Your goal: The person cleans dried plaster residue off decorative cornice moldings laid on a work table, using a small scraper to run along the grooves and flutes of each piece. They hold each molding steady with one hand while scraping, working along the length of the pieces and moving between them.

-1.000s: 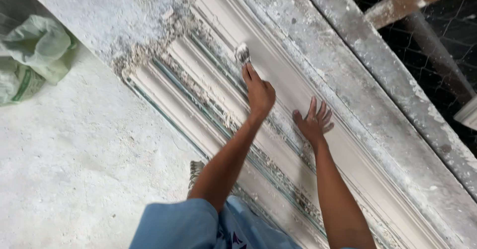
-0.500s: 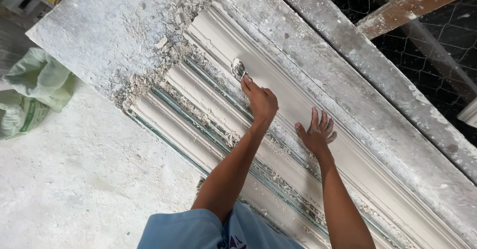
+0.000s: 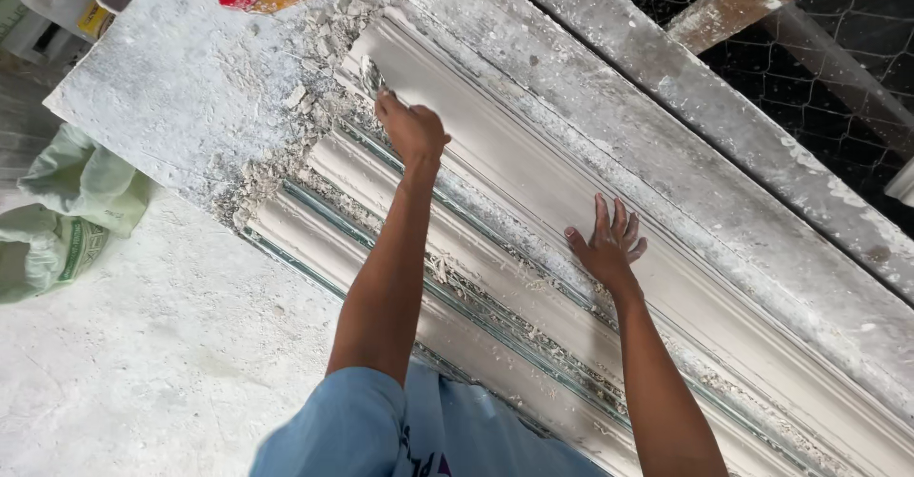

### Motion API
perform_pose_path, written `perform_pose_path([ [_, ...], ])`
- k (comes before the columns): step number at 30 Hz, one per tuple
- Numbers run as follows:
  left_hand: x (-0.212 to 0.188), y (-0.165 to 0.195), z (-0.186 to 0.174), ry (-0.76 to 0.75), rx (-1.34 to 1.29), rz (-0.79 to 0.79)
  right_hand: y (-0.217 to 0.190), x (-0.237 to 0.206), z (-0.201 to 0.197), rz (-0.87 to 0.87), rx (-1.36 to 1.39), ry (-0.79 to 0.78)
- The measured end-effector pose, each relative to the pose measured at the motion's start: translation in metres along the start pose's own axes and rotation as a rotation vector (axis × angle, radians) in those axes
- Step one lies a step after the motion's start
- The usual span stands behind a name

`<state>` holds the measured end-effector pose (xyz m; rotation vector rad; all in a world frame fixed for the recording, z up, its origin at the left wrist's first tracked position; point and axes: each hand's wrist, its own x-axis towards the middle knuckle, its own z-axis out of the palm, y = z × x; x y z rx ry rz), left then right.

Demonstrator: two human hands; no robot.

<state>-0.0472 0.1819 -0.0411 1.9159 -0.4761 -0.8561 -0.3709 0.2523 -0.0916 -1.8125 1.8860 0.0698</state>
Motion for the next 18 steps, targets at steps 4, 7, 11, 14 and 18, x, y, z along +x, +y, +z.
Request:
perform_pose_path([
  [4, 0.013, 0.001, -0.004, 0.132, 0.113, 0.307, -0.001, 0.001, 0.000, 0.016, -0.022, 0.002],
  [7, 0.022, 0.003, -0.011, -0.010, 0.077, 0.087, -0.001, 0.003, 0.000, 0.009, -0.014, -0.002],
  [11, 0.024, 0.007, -0.020, 0.038, 0.036, 0.115, 0.000, 0.001, 0.000, 0.020, -0.014, 0.016],
  [14, 0.021, 0.000, -0.016, 0.112, 0.085, 0.336, 0.001, 0.000, 0.001, -0.004, -0.024, 0.016],
  [18, 0.022, -0.009, -0.008, -0.046, -0.004, 0.044, -0.001, -0.001, 0.002, -0.005, 0.001, 0.016],
])
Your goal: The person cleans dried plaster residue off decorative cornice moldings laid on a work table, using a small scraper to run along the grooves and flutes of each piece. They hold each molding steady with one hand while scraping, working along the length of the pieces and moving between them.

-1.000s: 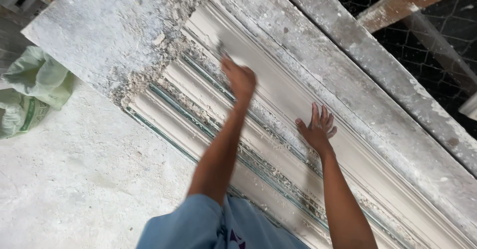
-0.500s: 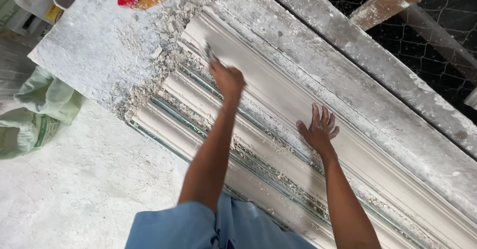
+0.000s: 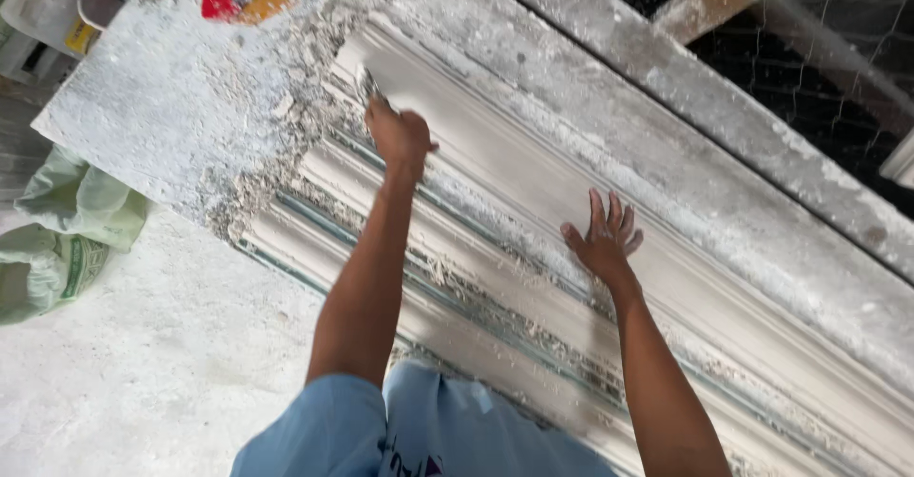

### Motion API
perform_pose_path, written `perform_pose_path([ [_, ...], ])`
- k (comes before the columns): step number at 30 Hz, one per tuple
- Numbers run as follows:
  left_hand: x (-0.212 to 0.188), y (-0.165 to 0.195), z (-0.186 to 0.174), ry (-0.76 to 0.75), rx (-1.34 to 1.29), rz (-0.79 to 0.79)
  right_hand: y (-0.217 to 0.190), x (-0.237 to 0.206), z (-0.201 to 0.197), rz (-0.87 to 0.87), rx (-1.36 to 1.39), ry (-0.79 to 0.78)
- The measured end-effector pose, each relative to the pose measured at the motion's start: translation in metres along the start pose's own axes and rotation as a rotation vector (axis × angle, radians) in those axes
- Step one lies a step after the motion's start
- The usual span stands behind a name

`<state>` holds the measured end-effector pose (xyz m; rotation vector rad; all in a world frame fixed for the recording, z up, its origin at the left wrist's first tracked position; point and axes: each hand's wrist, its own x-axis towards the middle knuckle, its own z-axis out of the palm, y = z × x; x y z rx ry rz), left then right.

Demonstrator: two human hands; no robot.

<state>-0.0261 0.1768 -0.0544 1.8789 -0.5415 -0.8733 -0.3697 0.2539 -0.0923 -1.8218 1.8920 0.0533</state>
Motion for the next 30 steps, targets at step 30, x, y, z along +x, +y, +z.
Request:
perform_pose_path([
  [30, -0.021, -0.059, -0.149, -0.515, 0.387, 0.904, -0.006, 0.000, -0.007, 0.034, -0.062, 0.063],
])
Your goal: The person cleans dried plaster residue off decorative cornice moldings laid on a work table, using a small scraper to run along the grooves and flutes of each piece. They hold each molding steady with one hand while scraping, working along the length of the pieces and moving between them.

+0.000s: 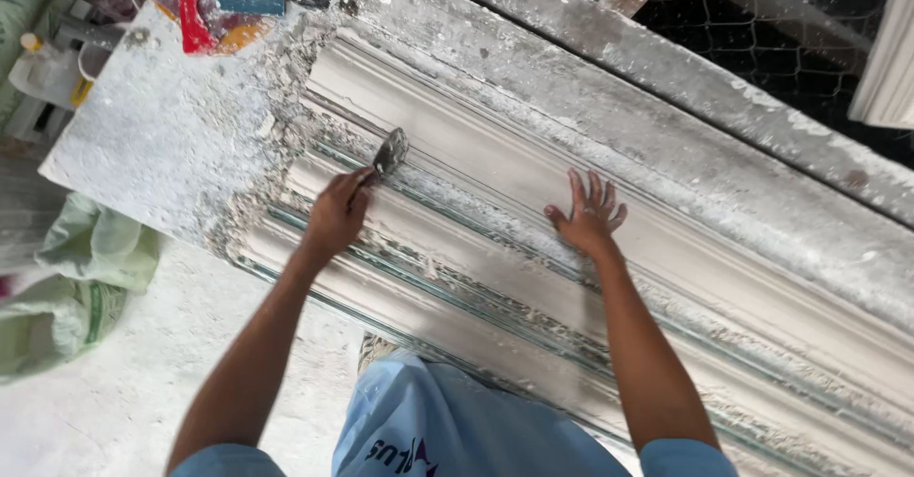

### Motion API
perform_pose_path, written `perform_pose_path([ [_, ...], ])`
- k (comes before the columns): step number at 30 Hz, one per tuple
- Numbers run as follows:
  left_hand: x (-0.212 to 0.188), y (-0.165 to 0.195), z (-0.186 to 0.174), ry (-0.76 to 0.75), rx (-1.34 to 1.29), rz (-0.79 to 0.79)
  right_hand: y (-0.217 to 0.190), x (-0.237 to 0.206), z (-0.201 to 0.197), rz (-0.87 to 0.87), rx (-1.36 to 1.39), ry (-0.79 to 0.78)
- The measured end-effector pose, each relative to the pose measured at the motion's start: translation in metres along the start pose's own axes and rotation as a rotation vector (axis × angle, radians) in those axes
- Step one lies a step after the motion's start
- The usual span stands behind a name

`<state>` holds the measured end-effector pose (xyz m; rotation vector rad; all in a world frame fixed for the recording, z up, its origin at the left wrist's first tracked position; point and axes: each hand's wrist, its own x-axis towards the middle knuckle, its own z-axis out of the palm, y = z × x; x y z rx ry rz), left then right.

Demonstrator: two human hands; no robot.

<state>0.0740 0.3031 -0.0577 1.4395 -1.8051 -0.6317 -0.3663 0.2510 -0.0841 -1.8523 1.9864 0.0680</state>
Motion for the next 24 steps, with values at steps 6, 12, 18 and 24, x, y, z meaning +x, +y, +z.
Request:
perform_pose_path([
  [6, 0.093, -0.068, -0.095, -0.407, 0.268, 0.132, 0.001, -0.007, 0.009, 0.067, 0.039, 0.119],
  [12, 0.175, -0.129, -0.137, -0.650, 0.475, 0.368, -0.008, -0.100, 0.067, 0.410, 0.182, 0.353],
  [18, 0.177, -0.127, -0.080, -0.753, 0.425, 0.494, -0.004, -0.167, 0.099, 0.621, 0.219, 0.200],
  [24, 0.184, -0.125, -0.092, -0.810, 0.500, 0.574, -0.005, -0.165, 0.088, 0.617, 0.296, 0.100],
])
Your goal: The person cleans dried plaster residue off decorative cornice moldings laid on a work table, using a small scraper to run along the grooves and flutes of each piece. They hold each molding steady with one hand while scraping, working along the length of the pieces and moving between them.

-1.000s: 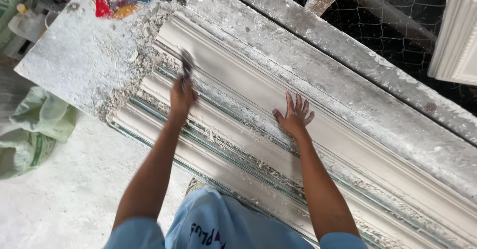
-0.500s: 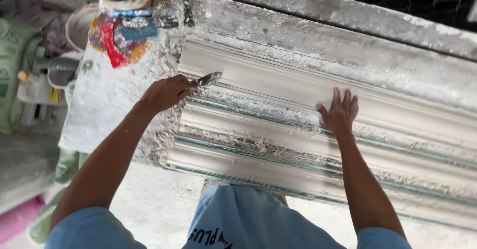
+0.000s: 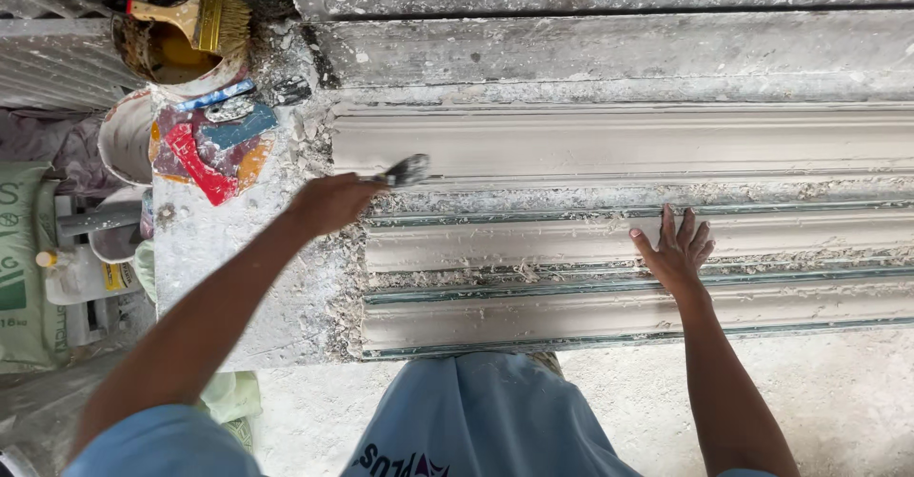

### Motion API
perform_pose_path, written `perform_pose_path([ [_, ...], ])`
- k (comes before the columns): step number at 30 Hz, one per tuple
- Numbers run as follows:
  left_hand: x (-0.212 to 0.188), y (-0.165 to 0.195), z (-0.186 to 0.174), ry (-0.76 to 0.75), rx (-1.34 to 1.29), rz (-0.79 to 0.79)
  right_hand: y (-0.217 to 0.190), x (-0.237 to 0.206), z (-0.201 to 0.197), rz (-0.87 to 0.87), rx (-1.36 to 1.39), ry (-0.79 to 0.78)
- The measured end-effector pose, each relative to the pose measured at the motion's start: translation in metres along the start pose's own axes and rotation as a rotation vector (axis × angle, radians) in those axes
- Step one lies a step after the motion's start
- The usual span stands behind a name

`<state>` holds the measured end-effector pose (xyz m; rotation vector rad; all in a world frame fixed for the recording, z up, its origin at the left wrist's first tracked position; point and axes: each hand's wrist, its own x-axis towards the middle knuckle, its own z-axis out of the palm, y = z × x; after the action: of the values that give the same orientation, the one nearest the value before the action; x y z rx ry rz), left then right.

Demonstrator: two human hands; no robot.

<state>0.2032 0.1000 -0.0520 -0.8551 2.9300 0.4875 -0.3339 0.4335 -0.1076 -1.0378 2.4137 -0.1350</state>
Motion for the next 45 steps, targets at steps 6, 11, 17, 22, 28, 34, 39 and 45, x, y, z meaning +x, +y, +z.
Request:
perform_pose_path([
  [6, 0.049, 0.049, -0.006, -0.372, -0.188, -0.212, -0.007, -0.003, -0.010, 0.081, -0.035, -0.092],
  [11, 0.077, 0.082, 0.005, -0.207, -0.043, 0.019, -0.007, -0.001, -0.019, 0.080, -0.102, -0.145],
  [17, 0.046, 0.054, -0.037, -0.326, 0.145, -0.015, -0.003, -0.002, -0.017, 0.058, -0.106, -0.138],
  [22, 0.139, 0.148, 0.024, -0.212, -0.125, 0.034, -0.005, -0.005, -0.018, 0.050, -0.074, -0.104],
  [28, 0.102, 0.107, 0.012, -0.298, -0.083, -0.026, -0.004, -0.008, -0.022, 0.016, -0.054, -0.069],
  [34, 0.107, 0.130, -0.009, -0.318, -0.244, -0.183, -0.003, -0.006, -0.024, 0.023, -0.046, -0.095],
  [39, 0.184, 0.222, 0.032, -0.077, -0.132, 0.067, -0.002, -0.008, -0.028, 0.010, -0.063, -0.078],
  [45, 0.116, 0.140, -0.006, -0.199, 0.081, 0.041, 0.005, -0.007, -0.021, -0.014, -0.071, -0.061],
])
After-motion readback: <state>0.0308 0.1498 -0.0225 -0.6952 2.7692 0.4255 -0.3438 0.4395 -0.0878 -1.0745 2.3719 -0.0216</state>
